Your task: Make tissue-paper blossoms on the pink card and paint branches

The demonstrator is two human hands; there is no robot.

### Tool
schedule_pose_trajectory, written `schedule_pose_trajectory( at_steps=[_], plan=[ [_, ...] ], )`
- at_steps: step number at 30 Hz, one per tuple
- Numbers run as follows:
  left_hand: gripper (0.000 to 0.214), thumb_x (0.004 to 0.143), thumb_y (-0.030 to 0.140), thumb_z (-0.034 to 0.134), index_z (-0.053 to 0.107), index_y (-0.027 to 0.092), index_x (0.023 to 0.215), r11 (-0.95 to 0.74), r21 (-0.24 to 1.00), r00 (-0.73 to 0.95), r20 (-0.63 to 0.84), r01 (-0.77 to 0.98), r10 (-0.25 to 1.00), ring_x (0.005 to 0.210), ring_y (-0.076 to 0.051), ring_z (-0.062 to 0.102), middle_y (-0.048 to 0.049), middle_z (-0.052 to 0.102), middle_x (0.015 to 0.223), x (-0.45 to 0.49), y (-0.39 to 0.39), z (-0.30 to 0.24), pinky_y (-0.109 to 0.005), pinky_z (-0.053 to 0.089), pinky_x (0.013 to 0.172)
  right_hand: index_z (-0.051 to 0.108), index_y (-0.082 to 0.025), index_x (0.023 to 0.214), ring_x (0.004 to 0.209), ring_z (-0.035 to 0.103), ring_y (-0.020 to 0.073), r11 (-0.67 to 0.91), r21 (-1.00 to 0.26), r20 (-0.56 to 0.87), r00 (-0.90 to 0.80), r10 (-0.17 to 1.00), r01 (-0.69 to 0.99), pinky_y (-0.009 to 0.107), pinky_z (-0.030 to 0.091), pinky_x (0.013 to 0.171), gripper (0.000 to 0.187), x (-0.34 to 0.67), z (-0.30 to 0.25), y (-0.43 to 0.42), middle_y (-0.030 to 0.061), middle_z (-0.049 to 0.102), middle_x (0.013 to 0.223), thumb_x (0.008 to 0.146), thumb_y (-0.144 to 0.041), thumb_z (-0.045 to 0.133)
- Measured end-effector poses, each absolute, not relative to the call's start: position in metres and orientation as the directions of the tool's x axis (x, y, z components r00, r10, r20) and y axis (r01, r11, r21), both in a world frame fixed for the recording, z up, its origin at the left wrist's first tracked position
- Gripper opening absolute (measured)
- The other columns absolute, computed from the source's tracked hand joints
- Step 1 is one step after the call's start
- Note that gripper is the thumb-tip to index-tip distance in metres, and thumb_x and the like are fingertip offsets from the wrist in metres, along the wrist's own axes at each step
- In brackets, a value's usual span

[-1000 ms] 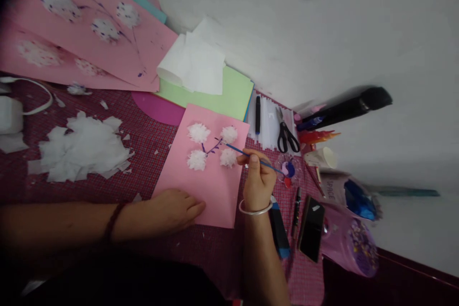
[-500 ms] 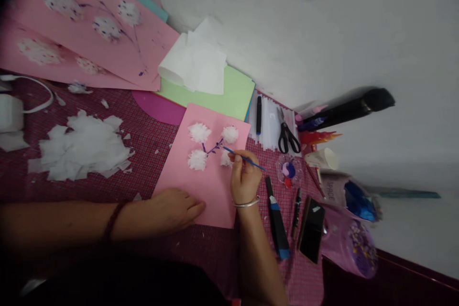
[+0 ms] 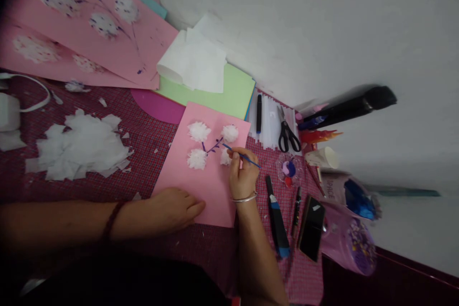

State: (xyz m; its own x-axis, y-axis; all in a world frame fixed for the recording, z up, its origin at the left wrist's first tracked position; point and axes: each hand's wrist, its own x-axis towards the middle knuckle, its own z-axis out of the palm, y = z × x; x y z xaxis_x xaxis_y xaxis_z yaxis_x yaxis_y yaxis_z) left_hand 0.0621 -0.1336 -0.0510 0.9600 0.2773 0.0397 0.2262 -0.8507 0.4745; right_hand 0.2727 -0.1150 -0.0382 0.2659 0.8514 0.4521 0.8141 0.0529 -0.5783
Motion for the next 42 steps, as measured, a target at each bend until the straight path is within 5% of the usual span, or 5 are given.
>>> schedule_pose_trajectory(
  at_steps=[13, 21, 42],
  plan=[
    [0.011, 0.085, 0.015, 0.053, 0.054, 0.015, 0.097, -0.851, 0.471, 0.962, 0.014, 0.233, 0.272, 0.066, -0.017, 0.059, -0.0057, 0.065, 0.081, 0.0621, -0.1337, -0.0526, -0.028, 0.037, 0.056, 0.062, -0.02, 0.086, 0.076, 0.065, 0.0187, 0.11, -0.496, 0.448, 0.145, 0.882, 0.862, 0.037, 0.049, 0.072, 0.018, 0.2773, -0.0363, -0.1159, 0.004, 0.069, 0.086, 0.09, -0.022, 0.045],
    [0.01, 0.085, 0.014, 0.053, 0.054, 0.015, 0.095, -0.854, 0.472, 0.966, 0.022, 0.217, 0.258, 0.066, -0.017, 0.058, -0.0049, 0.063, 0.08, 0.0621, -0.1331, -0.052, -0.028, 0.037, 0.056, 0.061, -0.02, 0.092, 0.073, 0.065, 0.0181, 0.081, -0.602, 0.506, 0.302, 0.808, 0.794, 0.037, 0.049, 0.072, 0.015, 0.2711, -0.033, -0.1204, 0.0019, 0.068, 0.077, 0.09, -0.024, 0.047],
    [0.009, 0.085, 0.014, 0.053, 0.055, 0.015, 0.094, -0.853, 0.474, 0.968, 0.001, 0.22, 0.25, 0.065, -0.017, 0.058, -0.0037, 0.063, 0.079, 0.0621, -0.1308, -0.0459, -0.03, 0.038, 0.056, 0.061, -0.02, 0.092, 0.08, 0.066, 0.02, 0.105, -0.532, 0.473, 0.193, 0.86, 0.84, 0.039, 0.049, 0.075, 0.016, 0.2677, -0.036, -0.1221, 0.0034, 0.069, 0.08, 0.09, -0.025, 0.046]
  ],
)
